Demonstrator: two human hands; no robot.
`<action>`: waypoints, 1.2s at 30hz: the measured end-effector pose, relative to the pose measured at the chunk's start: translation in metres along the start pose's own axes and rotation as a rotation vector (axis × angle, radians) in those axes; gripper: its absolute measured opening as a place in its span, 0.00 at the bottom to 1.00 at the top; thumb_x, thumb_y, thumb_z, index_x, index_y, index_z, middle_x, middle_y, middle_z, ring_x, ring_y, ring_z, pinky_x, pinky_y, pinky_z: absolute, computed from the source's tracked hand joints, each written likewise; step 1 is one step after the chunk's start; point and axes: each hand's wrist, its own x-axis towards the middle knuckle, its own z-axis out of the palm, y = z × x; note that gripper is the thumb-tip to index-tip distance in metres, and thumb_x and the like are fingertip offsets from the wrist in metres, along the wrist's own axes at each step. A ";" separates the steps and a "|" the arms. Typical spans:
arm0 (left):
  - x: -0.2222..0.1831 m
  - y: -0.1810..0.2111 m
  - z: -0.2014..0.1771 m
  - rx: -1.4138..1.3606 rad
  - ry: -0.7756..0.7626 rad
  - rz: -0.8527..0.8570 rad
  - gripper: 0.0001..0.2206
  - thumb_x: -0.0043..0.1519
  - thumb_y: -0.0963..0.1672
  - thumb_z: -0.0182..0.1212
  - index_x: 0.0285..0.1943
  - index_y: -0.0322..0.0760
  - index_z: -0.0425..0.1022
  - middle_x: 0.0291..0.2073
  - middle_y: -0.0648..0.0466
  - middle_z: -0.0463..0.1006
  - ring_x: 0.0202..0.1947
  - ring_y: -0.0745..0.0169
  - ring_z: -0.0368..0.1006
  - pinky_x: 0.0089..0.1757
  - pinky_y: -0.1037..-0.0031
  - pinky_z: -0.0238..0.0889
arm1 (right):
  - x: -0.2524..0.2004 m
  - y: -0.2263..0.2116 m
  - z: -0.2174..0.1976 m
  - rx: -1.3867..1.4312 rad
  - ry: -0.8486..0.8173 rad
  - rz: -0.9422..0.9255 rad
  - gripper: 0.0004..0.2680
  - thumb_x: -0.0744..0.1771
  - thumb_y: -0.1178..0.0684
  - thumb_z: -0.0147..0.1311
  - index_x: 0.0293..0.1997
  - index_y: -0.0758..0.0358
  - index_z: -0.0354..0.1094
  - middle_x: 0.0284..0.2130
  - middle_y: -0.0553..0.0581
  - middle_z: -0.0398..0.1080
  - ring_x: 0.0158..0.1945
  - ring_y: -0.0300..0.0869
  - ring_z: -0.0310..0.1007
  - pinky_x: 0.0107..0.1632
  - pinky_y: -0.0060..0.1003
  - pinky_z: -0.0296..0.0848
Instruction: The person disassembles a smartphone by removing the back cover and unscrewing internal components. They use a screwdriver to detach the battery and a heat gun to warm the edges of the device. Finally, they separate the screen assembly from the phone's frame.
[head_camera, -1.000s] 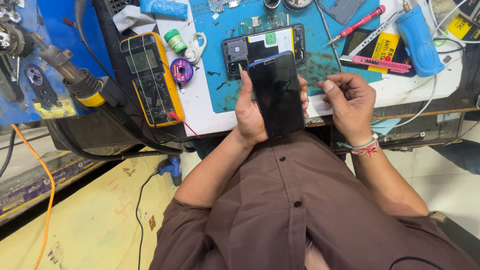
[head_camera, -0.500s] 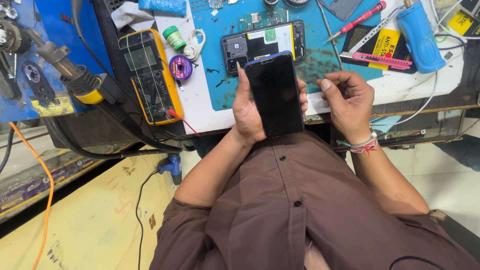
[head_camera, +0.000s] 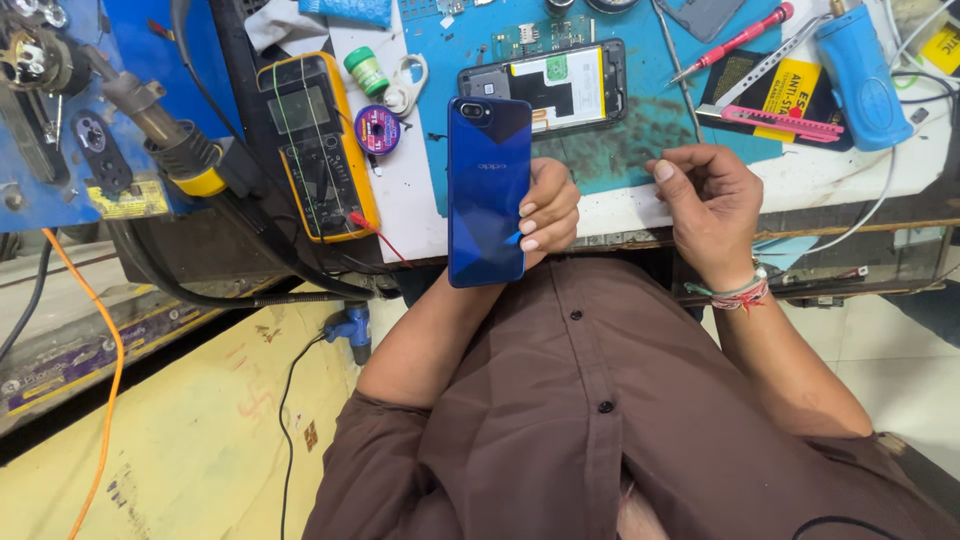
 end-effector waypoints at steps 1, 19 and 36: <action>0.001 -0.001 0.000 0.003 -0.013 -0.007 0.13 0.67 0.46 0.60 0.30 0.40 0.66 0.23 0.58 0.67 0.24 0.67 0.69 0.28 0.77 0.54 | 0.000 0.000 0.001 0.000 -0.002 0.002 0.06 0.72 0.59 0.59 0.52 0.70 0.69 0.43 0.58 0.78 0.41 0.31 0.72 0.47 0.27 0.72; 0.014 -0.015 0.033 0.525 0.712 0.155 0.16 0.71 0.43 0.55 0.65 0.28 0.69 0.58 0.41 0.77 0.57 0.48 0.76 0.58 0.58 0.71 | -0.048 0.014 -0.065 -0.357 0.341 -0.237 0.03 0.73 0.61 0.58 0.49 0.70 0.72 0.41 0.55 0.76 0.39 0.33 0.72 0.44 0.28 0.72; 0.011 -0.026 0.014 0.612 0.773 0.211 0.13 0.71 0.40 0.56 0.61 0.24 0.73 0.53 0.42 0.80 0.52 0.52 0.79 0.54 0.61 0.74 | -0.035 0.098 -0.294 -0.302 0.957 -0.214 0.07 0.74 0.59 0.59 0.52 0.74 0.65 0.47 0.60 0.75 0.46 0.40 0.76 0.51 0.35 0.79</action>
